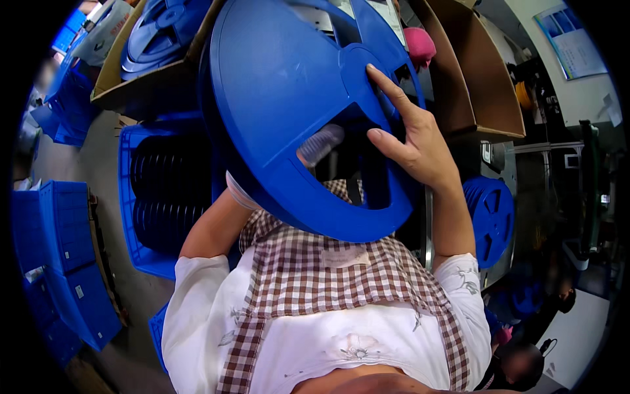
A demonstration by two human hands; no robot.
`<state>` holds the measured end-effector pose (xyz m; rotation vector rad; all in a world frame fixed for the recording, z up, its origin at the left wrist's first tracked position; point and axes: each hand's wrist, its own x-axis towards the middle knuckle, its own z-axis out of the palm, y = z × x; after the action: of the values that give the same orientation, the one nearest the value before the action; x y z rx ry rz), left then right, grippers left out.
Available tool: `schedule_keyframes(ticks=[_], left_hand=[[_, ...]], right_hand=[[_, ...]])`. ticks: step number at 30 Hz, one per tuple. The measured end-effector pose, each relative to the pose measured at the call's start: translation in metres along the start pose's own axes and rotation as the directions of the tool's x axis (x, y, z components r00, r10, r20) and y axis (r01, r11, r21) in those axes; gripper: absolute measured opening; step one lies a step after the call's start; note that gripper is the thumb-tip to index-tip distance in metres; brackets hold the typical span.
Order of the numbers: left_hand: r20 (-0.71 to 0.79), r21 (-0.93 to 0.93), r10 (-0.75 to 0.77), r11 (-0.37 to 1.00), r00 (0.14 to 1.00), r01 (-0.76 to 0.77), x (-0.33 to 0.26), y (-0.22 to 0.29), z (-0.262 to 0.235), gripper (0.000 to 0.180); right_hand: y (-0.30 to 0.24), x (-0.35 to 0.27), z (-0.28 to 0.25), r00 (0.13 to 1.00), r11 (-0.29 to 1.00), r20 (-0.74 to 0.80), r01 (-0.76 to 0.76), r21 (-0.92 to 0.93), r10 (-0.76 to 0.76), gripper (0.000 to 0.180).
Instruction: The person repeatedly picks up blue plastic reels from a blue bin, wipes them with a pink cloth, and places them into a cardboard box. The person also stacks some reels together and continues wiping them before placing them in the box.
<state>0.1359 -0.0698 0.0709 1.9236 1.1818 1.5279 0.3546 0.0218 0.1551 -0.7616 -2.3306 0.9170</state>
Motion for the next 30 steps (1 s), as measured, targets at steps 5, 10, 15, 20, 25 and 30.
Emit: schedule_keyframes(ticks=[5, 10, 15, 20, 25, 30], left_hand=[[0.099, -0.692, -0.180, 0.695, 0.979, 0.198, 0.041, -0.059, -0.096, 0.043], [0.092, -0.806, 0.059, 0.591, 0.994, 0.039, 0.153, -0.052, -0.132, 0.034], [0.010, -0.801, -0.094, 0.596, 0.996, 0.065, 0.214, -0.012, -0.137, 0.054], [-0.122, -0.777, -0.231, 0.628, 0.965, 0.052, 0.222, -0.009, -0.141, 0.027], [-0.169, -0.775, -0.398, 0.619, 0.901, 0.128, 0.209, 0.001, -0.134, 0.029], [-0.028, 0.200, 0.168, 0.967, 0.985, -0.159, 0.175, -0.005, -0.159, 0.037]], right_hand=[[-0.003, 0.041, -0.069, 0.987, 0.943, 0.074, 0.159, -0.293, -0.144, 0.068], [0.017, 0.159, -0.114, 0.998, 0.861, 0.030, 0.063, -0.504, -0.055, 0.069], [-0.029, 0.227, -0.144, 0.997, 0.757, 0.006, -0.053, -0.652, 0.075, 0.070], [-0.021, 0.255, -0.152, 0.999, 0.754, 0.030, 0.043, -0.656, -0.031, 0.073], [-0.048, 0.240, -0.142, 0.993, 0.748, 0.106, 0.037, -0.663, 0.045, 0.071], [-0.014, 0.223, -0.135, 0.927, 0.562, -0.072, 0.160, -0.812, -0.367, 0.072]])
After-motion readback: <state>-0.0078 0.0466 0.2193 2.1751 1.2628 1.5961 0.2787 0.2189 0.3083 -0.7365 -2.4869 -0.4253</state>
